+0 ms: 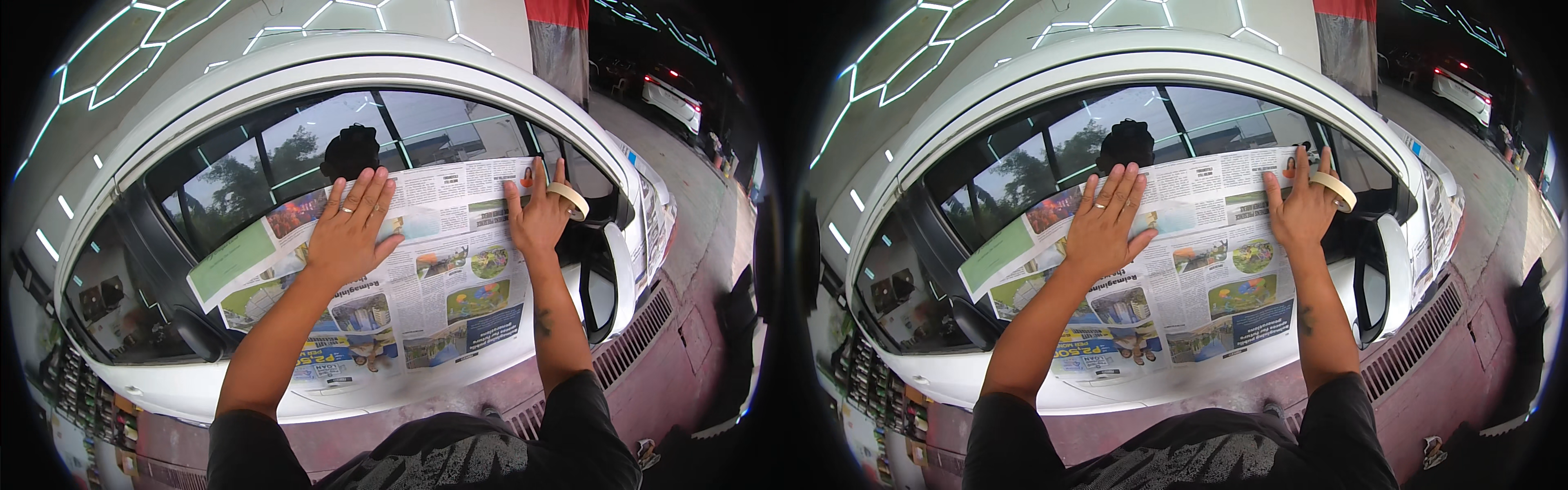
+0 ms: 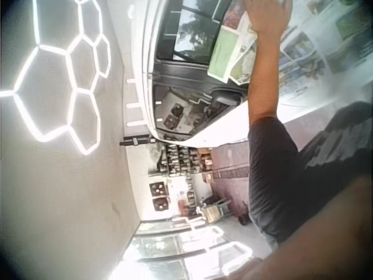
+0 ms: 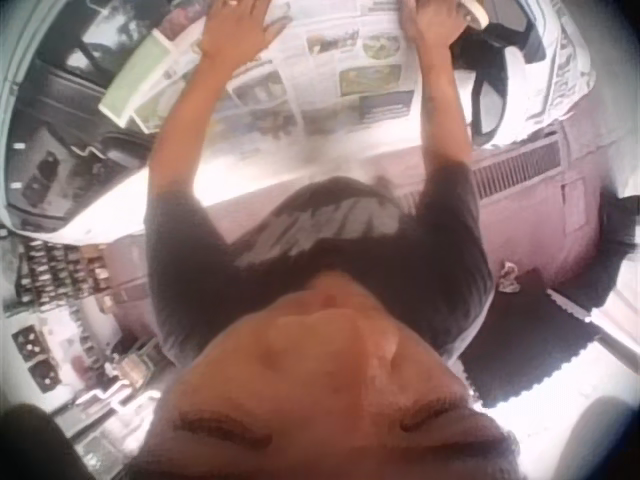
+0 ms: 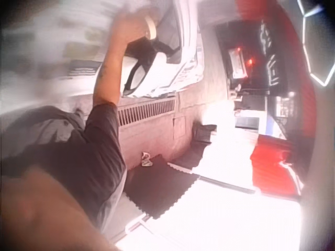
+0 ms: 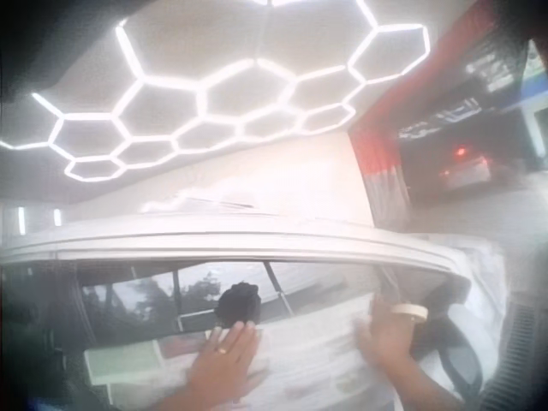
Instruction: The person covers the front and side of a white car with newspaper sheets, securing them with masking tape. They smooth the paper over the hood, fender, and side window, then move to the rear wheel arch to continue masking.
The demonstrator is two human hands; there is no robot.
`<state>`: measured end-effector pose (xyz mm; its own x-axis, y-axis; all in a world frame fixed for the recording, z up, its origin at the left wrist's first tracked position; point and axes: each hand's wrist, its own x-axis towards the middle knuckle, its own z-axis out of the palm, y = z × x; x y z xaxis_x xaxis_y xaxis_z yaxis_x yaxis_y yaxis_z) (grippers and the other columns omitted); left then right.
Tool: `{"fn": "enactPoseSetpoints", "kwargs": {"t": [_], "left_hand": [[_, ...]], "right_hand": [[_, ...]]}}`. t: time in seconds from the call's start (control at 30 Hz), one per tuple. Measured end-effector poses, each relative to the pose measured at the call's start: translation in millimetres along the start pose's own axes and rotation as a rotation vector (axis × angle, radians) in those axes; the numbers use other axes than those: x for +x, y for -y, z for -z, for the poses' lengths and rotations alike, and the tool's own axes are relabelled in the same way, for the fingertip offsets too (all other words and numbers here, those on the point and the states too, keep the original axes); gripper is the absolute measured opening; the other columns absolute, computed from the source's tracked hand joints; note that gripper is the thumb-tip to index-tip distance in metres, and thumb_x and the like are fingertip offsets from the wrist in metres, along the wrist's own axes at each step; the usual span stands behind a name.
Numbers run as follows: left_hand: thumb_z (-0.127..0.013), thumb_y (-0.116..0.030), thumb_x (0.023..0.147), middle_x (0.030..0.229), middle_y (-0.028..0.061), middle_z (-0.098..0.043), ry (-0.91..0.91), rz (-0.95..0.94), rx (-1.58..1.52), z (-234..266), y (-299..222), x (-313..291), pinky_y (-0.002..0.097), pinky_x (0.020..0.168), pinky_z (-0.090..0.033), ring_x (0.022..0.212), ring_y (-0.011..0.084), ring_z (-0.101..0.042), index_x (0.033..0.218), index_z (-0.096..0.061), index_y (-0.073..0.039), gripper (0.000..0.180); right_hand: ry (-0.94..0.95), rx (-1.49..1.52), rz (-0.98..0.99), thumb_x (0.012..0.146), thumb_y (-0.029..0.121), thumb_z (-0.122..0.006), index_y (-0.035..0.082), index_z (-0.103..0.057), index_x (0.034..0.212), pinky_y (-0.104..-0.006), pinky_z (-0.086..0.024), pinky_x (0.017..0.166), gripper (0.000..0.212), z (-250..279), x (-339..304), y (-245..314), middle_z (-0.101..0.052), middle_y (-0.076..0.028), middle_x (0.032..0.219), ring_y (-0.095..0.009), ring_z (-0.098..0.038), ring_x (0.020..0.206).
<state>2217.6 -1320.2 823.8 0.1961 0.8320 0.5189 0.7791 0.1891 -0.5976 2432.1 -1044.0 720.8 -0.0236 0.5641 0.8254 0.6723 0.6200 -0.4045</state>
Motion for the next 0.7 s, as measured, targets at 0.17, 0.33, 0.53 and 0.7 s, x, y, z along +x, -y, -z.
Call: {"fn": "enactPoseSetpoints", "kwargs": {"t": [0.17,0.33,0.53,0.7], "left_hand": [[-0.064,-0.062,0.104,0.184,0.0124,-0.03,0.005,0.013,-0.016,1,2,-7,0.053,0.139,-0.015,0.171,0.0299,-0.022,0.173,-0.038,-0.005,0.093],[-0.065,-0.063,0.103,0.183,0.0108,-0.031,0.0,0.119,0.041,24,36,-37,0.0527,0.139,-0.015,0.17,0.0315,-0.024,0.173,-0.04,-0.009,0.091],[-0.065,-0.064,0.103,0.186,0.0168,-0.023,0.121,0.298,0.242,78,141,-130,0.0602,0.138,-0.008,0.172,0.0405,-0.015,0.176,-0.039,-0.021,0.088],[-0.058,-0.072,0.103,0.186,0.0163,-0.022,0.12,0.334,0.4,92,173,-155,0.0638,0.137,-0.005,0.173,0.0421,-0.012,0.175,-0.041,-0.024,0.088]], "right_hand": [[0.024,0.041,0.101,0.108,0.061,-0.06,0.022,-0.046,0.172,-0.0633,-0.034,0.123,0.076,-15,-6,26,-0.035,-0.027,0.178,-0.054,-0.046,0.148],[-0.07,0.057,0.156,0.107,0.063,-0.06,0.023,-0.043,0.174,-0.0624,-0.031,0.126,0.08,-24,-3,9,-0.037,-0.025,0.178,-0.054,-0.047,0.147],[-0.003,0.026,0.16,0.104,0.066,-0.063,0.027,-0.043,0.174,-0.0625,-0.031,0.126,0.083,-16,-5,10,-0.039,-0.024,0.177,-0.055,-0.047,0.147],[0.007,0.024,0.195,0.101,0.066,-0.068,0.028,-0.044,0.174,-0.0628,-0.035,0.123,0.085,-10,-1,-3,-0.039,-0.024,0.177,-0.055,-0.047,0.147]]}}
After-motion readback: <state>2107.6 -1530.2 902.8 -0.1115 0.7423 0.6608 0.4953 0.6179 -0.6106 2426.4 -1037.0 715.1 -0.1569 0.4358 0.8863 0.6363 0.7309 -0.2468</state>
